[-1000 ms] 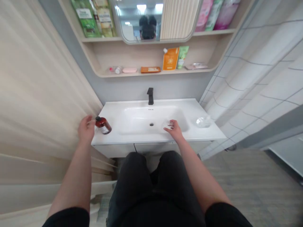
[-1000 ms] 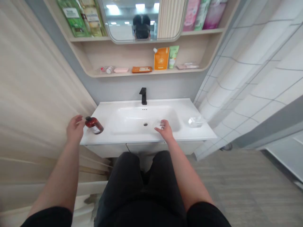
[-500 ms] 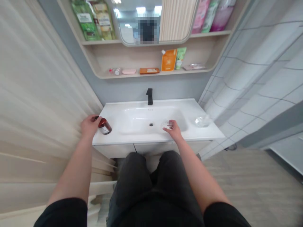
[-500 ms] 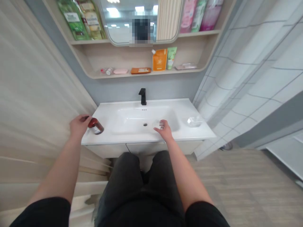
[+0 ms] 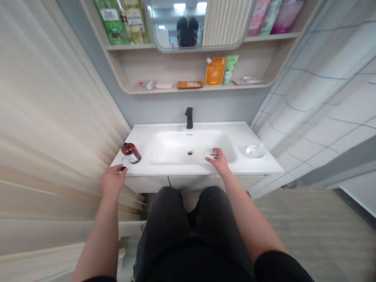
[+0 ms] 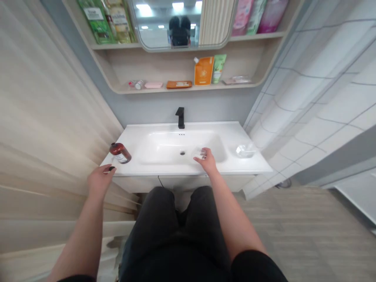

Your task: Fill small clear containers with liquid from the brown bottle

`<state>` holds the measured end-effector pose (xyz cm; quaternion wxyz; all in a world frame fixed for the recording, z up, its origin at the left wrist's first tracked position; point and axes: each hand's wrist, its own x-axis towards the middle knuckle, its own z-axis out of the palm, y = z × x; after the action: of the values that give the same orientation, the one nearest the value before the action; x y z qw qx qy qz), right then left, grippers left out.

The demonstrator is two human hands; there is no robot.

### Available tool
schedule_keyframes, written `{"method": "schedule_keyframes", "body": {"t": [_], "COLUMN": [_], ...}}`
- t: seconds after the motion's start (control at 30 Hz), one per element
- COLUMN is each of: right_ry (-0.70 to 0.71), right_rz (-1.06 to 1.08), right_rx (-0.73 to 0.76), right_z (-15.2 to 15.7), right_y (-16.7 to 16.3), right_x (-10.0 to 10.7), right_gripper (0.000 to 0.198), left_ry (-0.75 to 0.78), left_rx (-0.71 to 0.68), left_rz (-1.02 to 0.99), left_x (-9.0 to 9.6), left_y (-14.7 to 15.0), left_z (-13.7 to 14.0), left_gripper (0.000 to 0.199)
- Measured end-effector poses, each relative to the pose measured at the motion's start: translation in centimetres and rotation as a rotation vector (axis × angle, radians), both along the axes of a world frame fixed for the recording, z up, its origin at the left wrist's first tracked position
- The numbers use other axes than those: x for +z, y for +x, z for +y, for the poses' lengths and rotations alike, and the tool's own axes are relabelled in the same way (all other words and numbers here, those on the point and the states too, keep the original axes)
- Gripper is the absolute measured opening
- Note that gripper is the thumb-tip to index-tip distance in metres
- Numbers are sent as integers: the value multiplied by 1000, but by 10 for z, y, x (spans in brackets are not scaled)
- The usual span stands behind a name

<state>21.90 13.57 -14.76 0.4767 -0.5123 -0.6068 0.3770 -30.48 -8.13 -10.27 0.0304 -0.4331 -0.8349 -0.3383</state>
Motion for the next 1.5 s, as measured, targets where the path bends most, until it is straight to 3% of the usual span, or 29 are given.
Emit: {"method": "schedule_keyframes", "body": {"t": [0.13, 0.27, 0.4, 0.57, 0.7, 0.8, 0.9, 1.03, 1.2, 1.37, 1.5], "right_ry": [3, -3, -8, -7, 5, 10, -11, -81, -68, 23, 23], "right_rz": [-24, -32, -28, -20, -22, -32, -48, -123, -191, -285, -269], "right_rx": [-5, -14, -13, 0, 0, 4, 10, 17, 56, 62, 68], "right_z": [-2, -5, -4, -3, -3, -3, 0, 8, 21, 28, 27], "right_y": [0, 0, -2, -2, -1, -2, -7, -16, -18, -13, -12], "right_x": [3, 8, 8, 6, 6, 5, 4, 3, 3, 6, 6], "right_gripper": [82, 81, 80, 80, 79, 78, 77, 73, 69, 68, 69], "left_ry": [-147, -94, 47, 151, 69, 55, 156, 258, 137, -61, -108], "left_rx": [-36, -56, -4, 31, 88, 140, 48, -214, -472, -486, -504], "left_rz": [71, 87, 34, -127, -259, -246, -203, -204, -268, -310, -265], "left_x": [-5, -3, 6, 21, 27, 31, 35, 36, 25, 8, -7], "left_y": [5, 5, 10, 15, 16, 24, 45, 92, 160, 207, 219], "left_z": [11, 18, 26, 66, 96, 106, 115, 138, 176, 200, 208], "left_gripper": [39, 43, 68, 110, 94, 81, 80, 79, 74, 71, 73]}}
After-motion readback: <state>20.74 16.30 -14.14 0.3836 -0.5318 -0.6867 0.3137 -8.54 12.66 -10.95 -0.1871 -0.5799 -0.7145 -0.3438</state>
